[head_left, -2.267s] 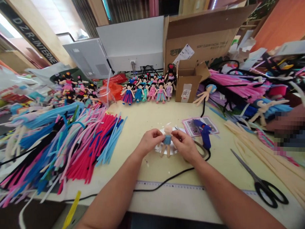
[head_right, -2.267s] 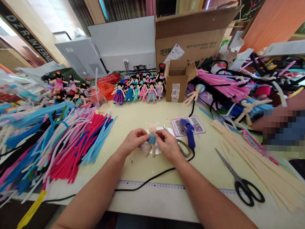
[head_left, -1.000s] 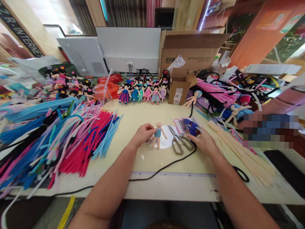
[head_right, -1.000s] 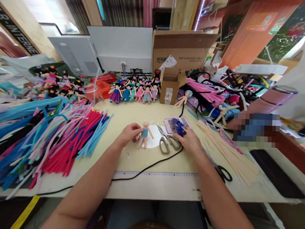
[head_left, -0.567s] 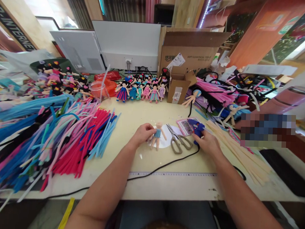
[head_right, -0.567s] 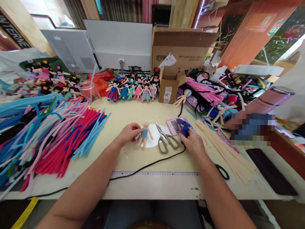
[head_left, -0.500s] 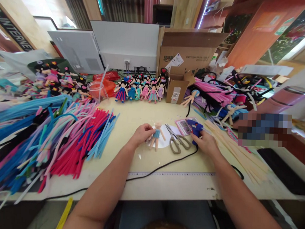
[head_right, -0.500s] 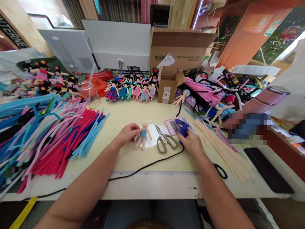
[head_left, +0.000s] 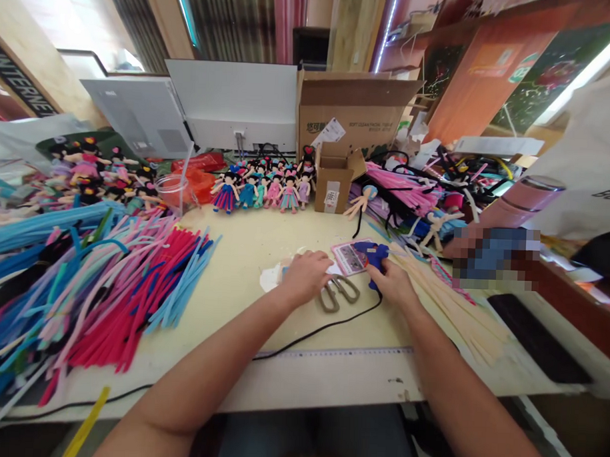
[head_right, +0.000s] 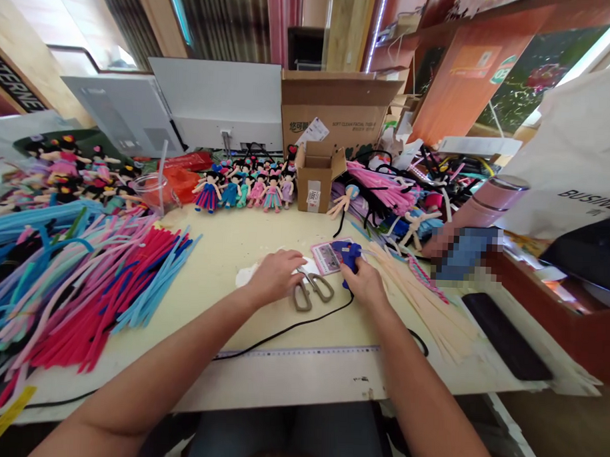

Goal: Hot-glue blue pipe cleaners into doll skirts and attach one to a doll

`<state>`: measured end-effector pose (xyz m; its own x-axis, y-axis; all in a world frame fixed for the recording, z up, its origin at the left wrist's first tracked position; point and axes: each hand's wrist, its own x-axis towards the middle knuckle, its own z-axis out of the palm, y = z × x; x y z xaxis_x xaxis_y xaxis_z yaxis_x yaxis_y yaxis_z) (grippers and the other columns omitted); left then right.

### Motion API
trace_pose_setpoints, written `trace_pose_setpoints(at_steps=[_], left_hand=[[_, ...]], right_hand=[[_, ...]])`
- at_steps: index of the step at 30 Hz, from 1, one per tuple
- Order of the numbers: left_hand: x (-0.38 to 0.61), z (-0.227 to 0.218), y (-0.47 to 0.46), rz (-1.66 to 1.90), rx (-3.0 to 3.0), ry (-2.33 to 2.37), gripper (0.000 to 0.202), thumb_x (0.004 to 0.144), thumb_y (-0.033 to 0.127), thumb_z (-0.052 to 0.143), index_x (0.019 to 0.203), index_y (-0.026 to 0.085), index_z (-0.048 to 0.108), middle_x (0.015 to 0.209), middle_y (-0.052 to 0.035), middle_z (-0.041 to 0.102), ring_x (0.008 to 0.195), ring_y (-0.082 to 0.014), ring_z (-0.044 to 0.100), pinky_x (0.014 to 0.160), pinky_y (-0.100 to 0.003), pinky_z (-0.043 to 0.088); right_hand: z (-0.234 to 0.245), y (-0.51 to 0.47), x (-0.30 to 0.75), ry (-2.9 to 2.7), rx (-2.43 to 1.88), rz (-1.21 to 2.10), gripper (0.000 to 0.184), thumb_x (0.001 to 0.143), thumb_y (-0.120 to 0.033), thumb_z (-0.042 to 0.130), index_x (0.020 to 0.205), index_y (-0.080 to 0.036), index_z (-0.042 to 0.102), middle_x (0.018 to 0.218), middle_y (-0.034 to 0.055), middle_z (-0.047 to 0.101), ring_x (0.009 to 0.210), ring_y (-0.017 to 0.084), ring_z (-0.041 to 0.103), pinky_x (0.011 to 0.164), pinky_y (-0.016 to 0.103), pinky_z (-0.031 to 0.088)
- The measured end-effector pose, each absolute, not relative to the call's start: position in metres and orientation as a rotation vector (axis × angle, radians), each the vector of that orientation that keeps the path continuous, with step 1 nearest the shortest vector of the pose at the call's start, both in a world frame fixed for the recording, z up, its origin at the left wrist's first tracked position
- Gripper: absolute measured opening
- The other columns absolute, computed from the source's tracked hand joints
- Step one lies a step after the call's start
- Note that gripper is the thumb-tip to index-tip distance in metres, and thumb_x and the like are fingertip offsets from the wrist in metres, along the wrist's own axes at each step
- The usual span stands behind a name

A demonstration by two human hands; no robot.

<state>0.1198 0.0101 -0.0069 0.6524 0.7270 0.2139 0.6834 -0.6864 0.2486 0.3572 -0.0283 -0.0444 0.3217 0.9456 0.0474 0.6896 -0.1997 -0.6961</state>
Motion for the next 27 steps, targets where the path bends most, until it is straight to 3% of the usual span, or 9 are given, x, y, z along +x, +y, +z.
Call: trace_pose_setpoints(at_steps=[7, 12, 27], left_hand=[[0.186, -0.032, 0.03, 0.304, 2.788, 1.187, 0.03, 0.082, 0.038, 0.063, 0.102, 0.016, 0.066, 0.11, -0.0153, 0.066, 0.106, -0.0312, 0.059, 0.086, -0.04, 0.044], [0.186, -0.036, 0.038, 0.3, 2.709, 1.157, 0.021, 0.083, 0.03, 0.059, 0.092, 0.013, 0.069, 0.097, -0.0182, 0.069, 0.097, -0.0311, 0.064, 0.085, -0.04, 0.045], [0.192, -0.029, 0.033, 0.105, 2.806, 1.245, 0.025, 0.088, 0.03, 0.053, 0.097, 0.012, 0.069, 0.1, -0.0152, 0.07, 0.097, -0.0253, 0.066, 0.087, -0.034, 0.05]], right_hand=[[-0.029, -0.018, 0.356, -1.521, -1.983, 0.434, 0.032, 0.082, -0.044, 0.048, 0.08, -0.018, 0.065, 0.065, 0.0053, 0.067, 0.064, 0.019, 0.063, 0.055, 0.026, 0.041], [-0.028, -0.009, 0.358, -1.511, -2.03, 0.537, 0.031, 0.082, -0.046, 0.049, 0.077, -0.018, 0.063, 0.059, 0.0039, 0.064, 0.058, 0.018, 0.061, 0.052, 0.025, 0.038], [-0.027, 0.002, 0.359, -1.494, -2.053, 0.628, 0.032, 0.079, -0.048, 0.054, 0.069, -0.018, 0.062, 0.06, 0.0051, 0.066, 0.055, 0.017, 0.062, 0.047, 0.024, 0.04]])
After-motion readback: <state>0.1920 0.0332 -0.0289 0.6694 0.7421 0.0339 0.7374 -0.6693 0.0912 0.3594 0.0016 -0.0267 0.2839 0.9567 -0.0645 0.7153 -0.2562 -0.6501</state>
